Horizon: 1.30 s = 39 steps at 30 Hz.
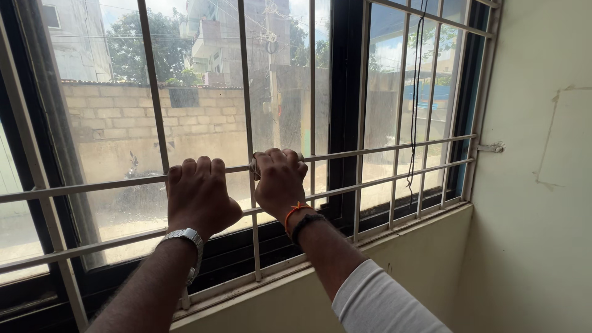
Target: The person wipes the horizontal bars and vertical frame of a window using a cloth, then folds the cloth.
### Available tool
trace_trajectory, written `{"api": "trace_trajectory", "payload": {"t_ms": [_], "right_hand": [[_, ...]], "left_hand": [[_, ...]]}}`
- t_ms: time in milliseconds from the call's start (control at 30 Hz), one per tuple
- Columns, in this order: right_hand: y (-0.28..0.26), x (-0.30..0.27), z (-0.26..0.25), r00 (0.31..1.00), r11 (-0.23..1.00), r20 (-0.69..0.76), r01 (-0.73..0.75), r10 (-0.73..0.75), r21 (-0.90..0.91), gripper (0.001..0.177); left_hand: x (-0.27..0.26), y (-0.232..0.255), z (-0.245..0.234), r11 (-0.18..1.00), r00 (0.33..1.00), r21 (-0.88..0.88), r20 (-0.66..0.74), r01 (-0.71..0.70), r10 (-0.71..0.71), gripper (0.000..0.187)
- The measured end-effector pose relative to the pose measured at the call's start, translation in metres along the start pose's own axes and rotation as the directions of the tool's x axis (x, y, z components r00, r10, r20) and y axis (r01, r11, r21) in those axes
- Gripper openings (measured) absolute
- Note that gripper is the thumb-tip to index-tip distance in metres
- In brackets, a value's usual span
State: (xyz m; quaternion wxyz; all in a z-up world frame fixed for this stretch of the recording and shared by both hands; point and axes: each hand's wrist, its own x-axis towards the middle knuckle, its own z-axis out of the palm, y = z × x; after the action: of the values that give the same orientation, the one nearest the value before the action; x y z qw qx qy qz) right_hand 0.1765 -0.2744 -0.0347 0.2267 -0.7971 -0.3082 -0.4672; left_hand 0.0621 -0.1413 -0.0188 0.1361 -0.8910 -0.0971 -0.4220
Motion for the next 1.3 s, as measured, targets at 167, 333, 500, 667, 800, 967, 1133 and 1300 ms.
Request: {"api": "trace_trajectory", "payload": {"t_ms": [167, 333, 500, 667, 800, 967, 1133, 1300], "right_hand": [[0.046, 0.000, -0.018, 0.958, 0.955, 0.067, 0.285, -0.280, -0.085, 0.056], [0.043, -0.002, -0.008, 0.987, 0.975, -0.001, 0.161, -0.163, -0.150, 0.054], [0.038, -0.003, -0.003, 0.996, 0.985, 0.008, 0.091, -0.091, -0.145, 0.050], [0.068, 0.001, -0.012, 0.959, 0.941, 0.058, 0.282, -0.276, -0.188, 0.058], [0.068, -0.007, -0.005, 0.976, 0.964, -0.045, 0.202, -0.212, -0.173, 0.057], [0.055, -0.003, -0.008, 0.998, 0.984, 0.025, 0.053, -0.050, -0.173, 0.054], [0.065, -0.008, -0.013, 0.978, 0.972, 0.000, 0.205, -0.206, -0.113, 0.063], [0.110, -0.016, -0.023, 0.931, 0.906, -0.032, 0.345, -0.364, -0.247, 0.069]], "left_hand": [[0.000, -0.005, 0.002, 0.999, 0.999, -0.025, -0.020, -0.030, 0.030, 0.049], [0.001, -0.005, 0.002, 0.998, 1.000, -0.052, 0.007, -0.023, 0.024, 0.054], [0.001, -0.007, 0.003, 0.998, 0.999, -0.040, -0.016, -0.050, 0.049, 0.054], [0.000, -0.007, -0.002, 0.998, 0.999, -0.048, 0.039, -0.029, 0.031, 0.049], [0.000, -0.008, 0.000, 0.996, 0.999, -0.071, 0.019, -0.044, 0.045, 0.048], [-0.002, -0.010, 0.009, 0.994, 0.994, -0.083, -0.091, -0.066, 0.059, 0.044], [-0.003, -0.012, 0.010, 0.994, 0.990, -0.056, -0.113, -0.094, 0.087, 0.041], [-0.003, -0.018, 0.015, 0.989, 0.972, 0.008, -0.187, -0.145, 0.144, 0.041]]}}
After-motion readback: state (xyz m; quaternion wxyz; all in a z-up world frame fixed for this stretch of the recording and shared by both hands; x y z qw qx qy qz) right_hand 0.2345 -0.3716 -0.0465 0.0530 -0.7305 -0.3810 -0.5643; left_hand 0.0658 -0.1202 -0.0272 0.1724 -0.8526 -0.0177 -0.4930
